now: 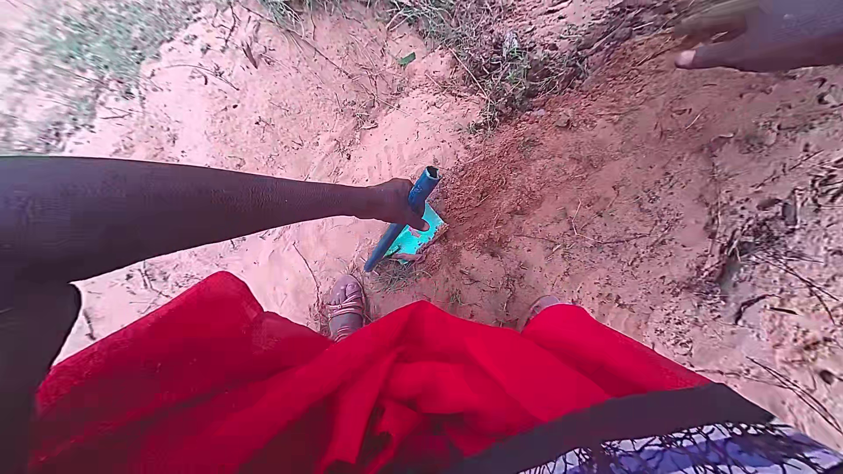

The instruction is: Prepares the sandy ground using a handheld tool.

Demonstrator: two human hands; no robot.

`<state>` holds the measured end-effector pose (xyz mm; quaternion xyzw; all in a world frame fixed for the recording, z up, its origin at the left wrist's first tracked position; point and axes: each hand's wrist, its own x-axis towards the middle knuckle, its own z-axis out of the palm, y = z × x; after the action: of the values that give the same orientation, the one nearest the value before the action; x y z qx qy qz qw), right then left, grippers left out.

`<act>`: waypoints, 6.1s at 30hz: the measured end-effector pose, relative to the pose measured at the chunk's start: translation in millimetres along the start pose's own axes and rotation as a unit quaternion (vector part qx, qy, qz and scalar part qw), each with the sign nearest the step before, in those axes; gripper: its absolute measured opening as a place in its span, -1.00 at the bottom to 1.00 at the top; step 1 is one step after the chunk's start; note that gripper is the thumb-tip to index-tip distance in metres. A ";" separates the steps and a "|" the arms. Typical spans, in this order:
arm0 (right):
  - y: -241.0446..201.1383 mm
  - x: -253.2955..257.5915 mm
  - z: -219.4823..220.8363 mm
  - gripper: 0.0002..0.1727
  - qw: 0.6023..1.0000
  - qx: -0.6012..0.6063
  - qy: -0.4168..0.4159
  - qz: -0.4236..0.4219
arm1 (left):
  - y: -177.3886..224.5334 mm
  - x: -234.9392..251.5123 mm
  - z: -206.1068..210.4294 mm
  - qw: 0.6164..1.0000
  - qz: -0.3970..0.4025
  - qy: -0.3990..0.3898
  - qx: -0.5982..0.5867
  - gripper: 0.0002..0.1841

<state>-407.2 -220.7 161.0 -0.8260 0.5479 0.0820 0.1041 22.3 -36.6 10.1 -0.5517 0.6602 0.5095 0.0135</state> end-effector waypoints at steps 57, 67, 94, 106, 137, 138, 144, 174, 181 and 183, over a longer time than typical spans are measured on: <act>-150.4 155.5 311.2 -0.24 0.982 0.159 -0.095 0.023 | -39.9 79.4 -83.9 0.958 0.086 0.137 -0.237 -0.79; -17.0 105.6 183.3 -0.48 0.868 0.327 0.283 0.245 | -42.5 68.2 -88.2 0.967 0.057 0.150 -0.196 -0.83; -113.7 104.7 279.4 -0.39 0.935 0.201 0.115 0.270 | -36.6 65.2 -99.7 0.987 0.036 0.127 -0.091 -0.82; -108.4 109.9 302.5 -0.68 0.925 0.319 0.124 0.165 | -37.8 65.4 -99.3 0.986 0.050 0.124 -0.099 -0.82; -156.4 93.3 306.3 -0.45 0.934 0.205 -0.031 0.290 | -37.0 68.1 -97.9 0.982 0.033 0.127 -0.137 -0.86; -158.4 88.1 307.7 -0.45 0.919 0.241 -0.023 0.312 | -37.4 68.3 -96.8 0.982 0.031 0.128 -0.132 -0.85; -157.9 55.1 325.0 -0.59 0.869 0.360 0.038 0.339 | -33.8 66.2 -98.5 0.985 0.015 0.133 -0.112 -0.81; -202.8 45.7 390.0 -0.74 0.846 0.471 0.119 0.220 | -16.0 43.7 -101.6 0.974 -0.036 0.188 0.120 -0.60; -219.7 46.6 377.2 -0.63 0.890 0.344 0.071 0.292 | -16.3 44.2 -100.4 0.980 -0.026 0.171 0.098 -0.63; -220.9 37.5 380.8 -0.65 0.882 0.351 0.078 0.304 | -16.7 44.3 -99.3 0.980 -0.027 0.174 0.094 -0.62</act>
<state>-197.2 -70.8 -197.6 -0.5324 0.7712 -0.1528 0.3138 71.4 -134.5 21.1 -0.6455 0.6823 0.3413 -0.0359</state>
